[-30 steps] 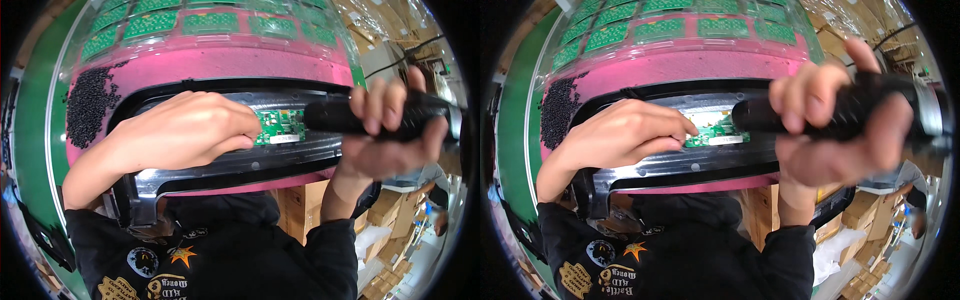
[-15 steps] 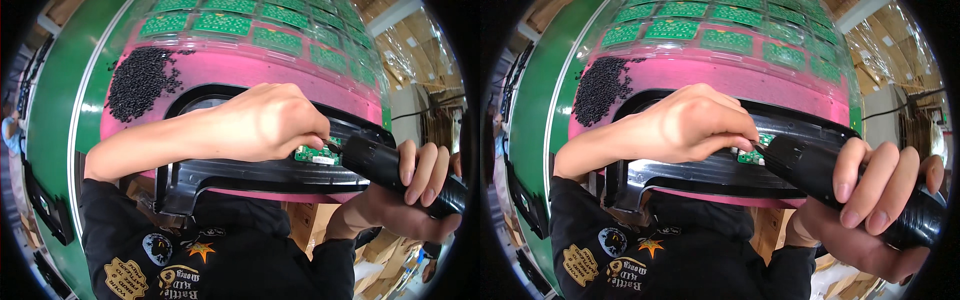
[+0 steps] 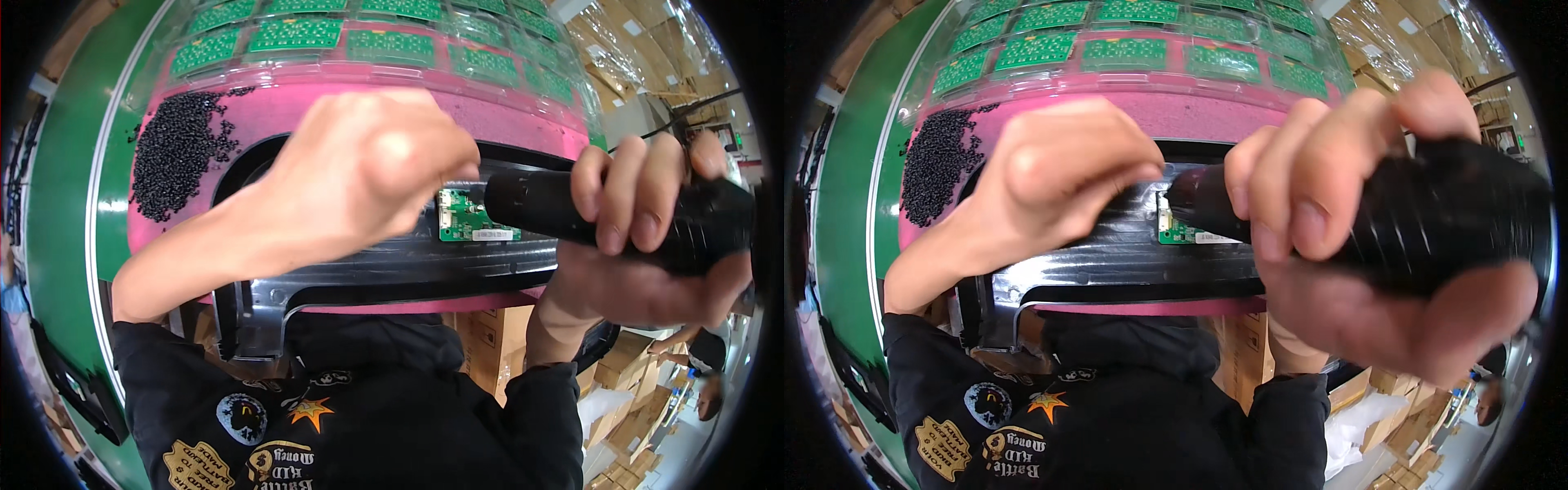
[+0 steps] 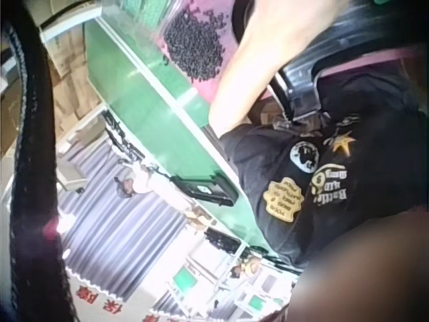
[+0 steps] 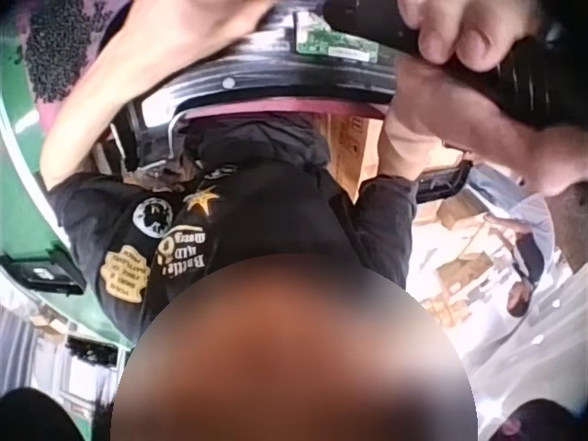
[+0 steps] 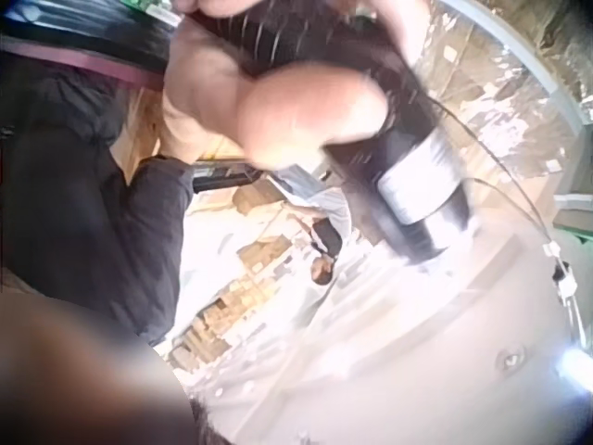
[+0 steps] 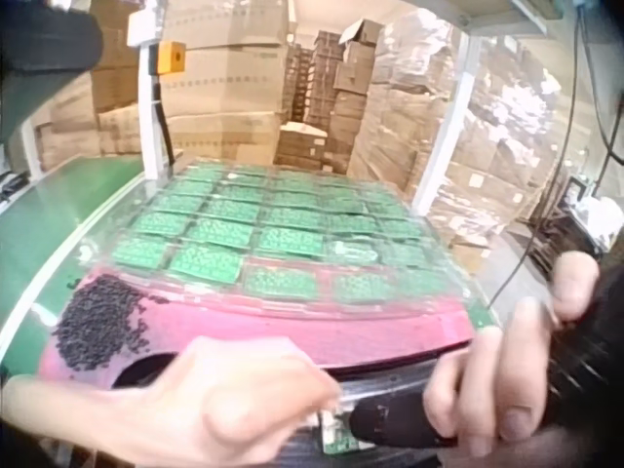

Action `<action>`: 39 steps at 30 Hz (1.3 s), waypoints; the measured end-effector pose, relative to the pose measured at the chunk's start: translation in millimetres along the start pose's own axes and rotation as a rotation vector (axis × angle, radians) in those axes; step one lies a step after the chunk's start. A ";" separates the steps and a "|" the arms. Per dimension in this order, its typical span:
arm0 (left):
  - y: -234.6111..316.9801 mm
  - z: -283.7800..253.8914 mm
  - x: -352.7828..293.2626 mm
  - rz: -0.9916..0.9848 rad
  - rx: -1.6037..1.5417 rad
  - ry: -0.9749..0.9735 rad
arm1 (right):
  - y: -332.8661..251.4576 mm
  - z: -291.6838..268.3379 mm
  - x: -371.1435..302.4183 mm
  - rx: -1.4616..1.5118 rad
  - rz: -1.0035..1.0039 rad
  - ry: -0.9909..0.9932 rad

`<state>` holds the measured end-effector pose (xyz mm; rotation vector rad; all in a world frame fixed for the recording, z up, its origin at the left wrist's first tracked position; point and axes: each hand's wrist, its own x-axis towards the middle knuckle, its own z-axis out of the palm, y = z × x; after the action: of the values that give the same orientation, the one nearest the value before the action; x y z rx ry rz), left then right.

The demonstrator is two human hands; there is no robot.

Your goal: Assemble circuit boards into plastic housings using an electric screwdriver.

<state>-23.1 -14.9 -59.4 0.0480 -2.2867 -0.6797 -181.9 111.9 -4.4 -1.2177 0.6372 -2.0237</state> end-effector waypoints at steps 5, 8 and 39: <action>-1.7 -4.4 5.2 -0.037 0.171 0.082 | 24.4 -17.7 0.2 -0.074 -0.012 -0.006; -2.1 0.2 0.6 -0.086 0.096 0.043 | 30.5 -12.1 -1.9 -0.151 0.062 0.058; -4.5 1.1 -6.8 -0.124 0.174 -0.319 | 14.2 -5.9 -6.2 -0.040 -0.110 0.116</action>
<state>-19.6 -16.7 -66.6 0.1759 -2.6645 -0.5821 -180.9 107.8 -20.4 -1.1884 0.6818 -2.1953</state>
